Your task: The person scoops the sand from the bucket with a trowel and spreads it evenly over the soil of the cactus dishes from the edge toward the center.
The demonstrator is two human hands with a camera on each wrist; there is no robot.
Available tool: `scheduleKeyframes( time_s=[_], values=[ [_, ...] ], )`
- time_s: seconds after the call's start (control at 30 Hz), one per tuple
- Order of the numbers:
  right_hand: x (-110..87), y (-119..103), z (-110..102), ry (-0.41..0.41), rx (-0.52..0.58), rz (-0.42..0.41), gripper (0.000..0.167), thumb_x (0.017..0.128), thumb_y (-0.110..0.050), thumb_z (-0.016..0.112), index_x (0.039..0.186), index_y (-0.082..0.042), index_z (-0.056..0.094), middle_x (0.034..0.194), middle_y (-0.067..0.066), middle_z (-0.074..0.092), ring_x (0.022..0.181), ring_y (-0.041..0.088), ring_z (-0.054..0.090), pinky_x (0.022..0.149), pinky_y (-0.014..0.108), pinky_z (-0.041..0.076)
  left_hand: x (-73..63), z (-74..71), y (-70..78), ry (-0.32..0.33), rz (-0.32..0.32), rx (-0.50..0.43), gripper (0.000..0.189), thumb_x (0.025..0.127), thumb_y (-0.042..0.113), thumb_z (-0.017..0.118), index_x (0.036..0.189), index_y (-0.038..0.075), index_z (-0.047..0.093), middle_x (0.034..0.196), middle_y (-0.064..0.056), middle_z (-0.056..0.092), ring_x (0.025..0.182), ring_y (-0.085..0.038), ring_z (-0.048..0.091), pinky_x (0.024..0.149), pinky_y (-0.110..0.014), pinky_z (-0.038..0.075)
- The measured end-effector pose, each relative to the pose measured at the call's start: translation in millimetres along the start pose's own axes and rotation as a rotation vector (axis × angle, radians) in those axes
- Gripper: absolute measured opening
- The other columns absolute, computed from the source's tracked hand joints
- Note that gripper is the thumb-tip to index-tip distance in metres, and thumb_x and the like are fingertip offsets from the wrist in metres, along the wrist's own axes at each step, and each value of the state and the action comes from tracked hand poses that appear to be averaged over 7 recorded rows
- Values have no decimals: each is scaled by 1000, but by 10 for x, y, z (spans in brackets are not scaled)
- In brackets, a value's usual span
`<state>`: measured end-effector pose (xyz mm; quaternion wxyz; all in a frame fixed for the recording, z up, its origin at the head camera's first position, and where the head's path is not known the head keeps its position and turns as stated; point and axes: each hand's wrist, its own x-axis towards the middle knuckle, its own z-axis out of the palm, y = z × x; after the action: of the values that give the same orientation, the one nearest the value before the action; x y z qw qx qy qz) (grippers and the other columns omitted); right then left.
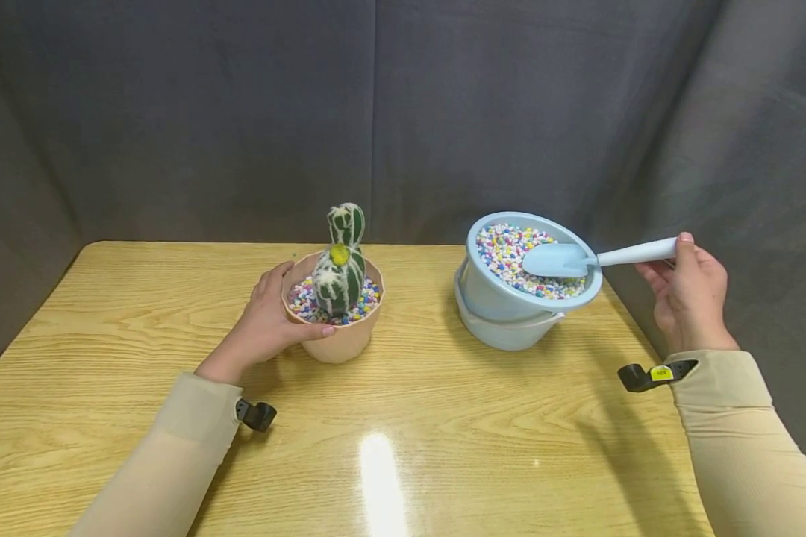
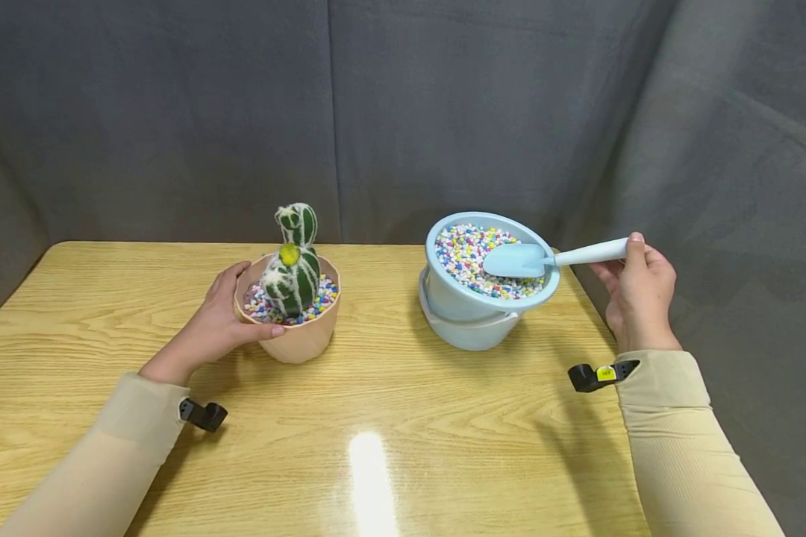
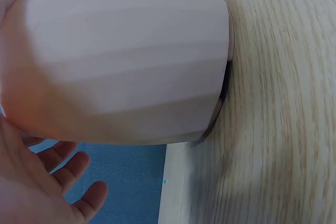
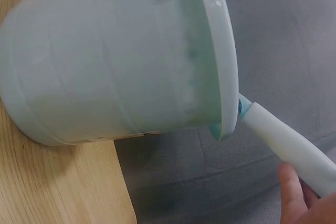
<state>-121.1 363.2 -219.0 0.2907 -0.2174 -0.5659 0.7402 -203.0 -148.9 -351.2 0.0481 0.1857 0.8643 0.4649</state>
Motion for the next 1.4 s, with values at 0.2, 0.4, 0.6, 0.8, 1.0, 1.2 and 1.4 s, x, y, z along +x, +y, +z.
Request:
scheduleKeyframes(
  time_s=[0.2, 0.4, 0.6, 0.8, 1.0, 1.2, 1.4],
  values=[
    [-4, 16, 24, -14, -28, -54, 26, 106, -28, 58, 97, -4, 64, 111, 6, 48, 86, 15, 61, 69, 21, 58, -6, -7, 9, -5, -2, -13, 127, 74, 41, 92, 164, 2, 11, 165, -26, 16, 149, -48, 18, 115, -69, 22],
    [-31, 71, 69, -5, -48, -68, 24, 107, -26, 57, 99, -5, 65, 108, 8, 50, 83, 14, 60, 68, 20, 58, -17, -6, 34, -5, 1, -16, 127, 75, 41, 91, 163, 0, 10, 164, -28, 16, 149, -49, 19, 115, -69, 22],
    [-86, 125, 129, -3, -67, -73, 25, 106, -28, 57, 104, -4, 63, 107, 9, 52, 87, 14, 62, 75, 21, 58, -9, 41, 44, -1, 5, -22, 127, 74, 40, 92, 163, -1, 11, 164, -28, 17, 149, -49, 19, 115, -69, 22],
    [-139, 230, 210, -13, -71, -49, 29, 107, -30, 55, 112, -3, 61, 108, 10, 52, 91, 14, 61, 79, 21, 57, -34, 30, 30, 3, -14, -46, 129, 74, 41, 92, 164, 3, 8, 165, -26, 14, 150, -48, 18, 115, -70, 21],
    [-173, 298, 319, -17, -42, -40, 26, 108, -29, 52, 111, -4, 60, 110, 11, 51, 95, 16, 59, 79, 21, 57, -32, 10, 36, 5, -6, -54, 128, 75, 41, 92, 164, 3, 8, 165, -26, 15, 149, -48, 18, 115, -70, 21],
    [-224, 320, 382, -34, -39, 44, 33, 108, -33, 51, 118, -3, 57, 117, 10, 51, 103, 17, 59, 82, 22, 56, -44, 1, 41, 3, -14, -50, 129, 75, 40, 92, 164, 2, 7, 166, -26, 14, 150, -47, 17, 115, -70, 21],
    [-216, 288, 379, -23, -56, 70, 35, 107, -36, 51, 119, -3, 58, 121, 8, 50, 112, 19, 57, 89, 24, 53, -27, 8, 39, 0, -24, -46, 130, 74, 42, 92, 164, 2, 7, 166, -26, 14, 150, -48, 17, 115, -70, 21]
  ],
)
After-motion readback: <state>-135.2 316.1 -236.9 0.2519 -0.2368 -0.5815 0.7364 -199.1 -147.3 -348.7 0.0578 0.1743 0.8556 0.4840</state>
